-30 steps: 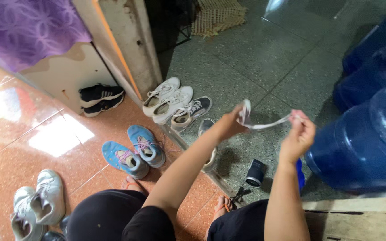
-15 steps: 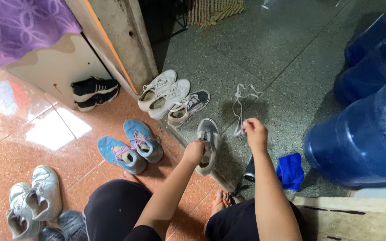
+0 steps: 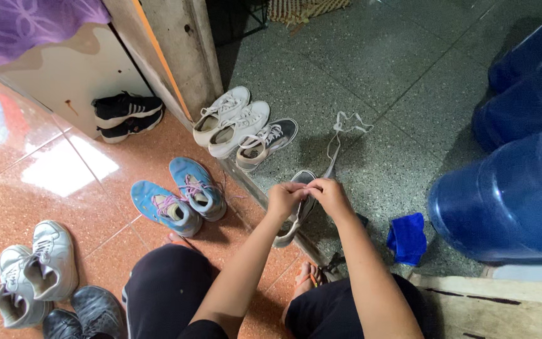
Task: The person sits on the floor and repairs a pair of gray sneakers by replacing the laces. They remove the old laces, wipe the shoes with a blue cloth, and thread new white laces through the eyelets, finishing by tying them.
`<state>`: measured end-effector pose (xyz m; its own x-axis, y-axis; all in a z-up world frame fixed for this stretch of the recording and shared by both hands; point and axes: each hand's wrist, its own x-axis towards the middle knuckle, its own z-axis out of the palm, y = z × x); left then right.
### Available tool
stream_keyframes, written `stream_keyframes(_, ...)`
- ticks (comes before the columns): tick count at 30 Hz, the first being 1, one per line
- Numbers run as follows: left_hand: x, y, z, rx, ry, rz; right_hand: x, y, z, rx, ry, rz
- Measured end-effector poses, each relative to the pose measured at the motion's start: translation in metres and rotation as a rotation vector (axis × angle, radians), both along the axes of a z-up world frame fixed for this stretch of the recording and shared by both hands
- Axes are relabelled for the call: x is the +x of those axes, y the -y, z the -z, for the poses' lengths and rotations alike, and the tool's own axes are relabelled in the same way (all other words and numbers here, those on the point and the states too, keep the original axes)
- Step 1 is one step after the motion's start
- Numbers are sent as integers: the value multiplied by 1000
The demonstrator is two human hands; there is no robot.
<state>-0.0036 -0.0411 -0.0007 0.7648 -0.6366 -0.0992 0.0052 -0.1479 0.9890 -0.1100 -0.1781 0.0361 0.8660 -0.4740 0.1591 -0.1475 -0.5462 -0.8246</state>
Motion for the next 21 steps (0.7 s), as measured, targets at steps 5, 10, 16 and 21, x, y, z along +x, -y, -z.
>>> stream_keyframes(5, 6, 7, 31, -233, -162, -10, 4, -5, 3, 233, 55, 4)
stream_keyframes(10, 20, 4, 32, -378, -372, 75, 11, -2, 19, 225, 88, 99)
stream_keyframes(16, 36, 7, 8, -514, -749, -226, 8, 7, 22, 263, 57, 286)
stream_keyframes(21, 61, 9, 45, -553, -599, -264, -2, 25, 25, -100, 119, 518)
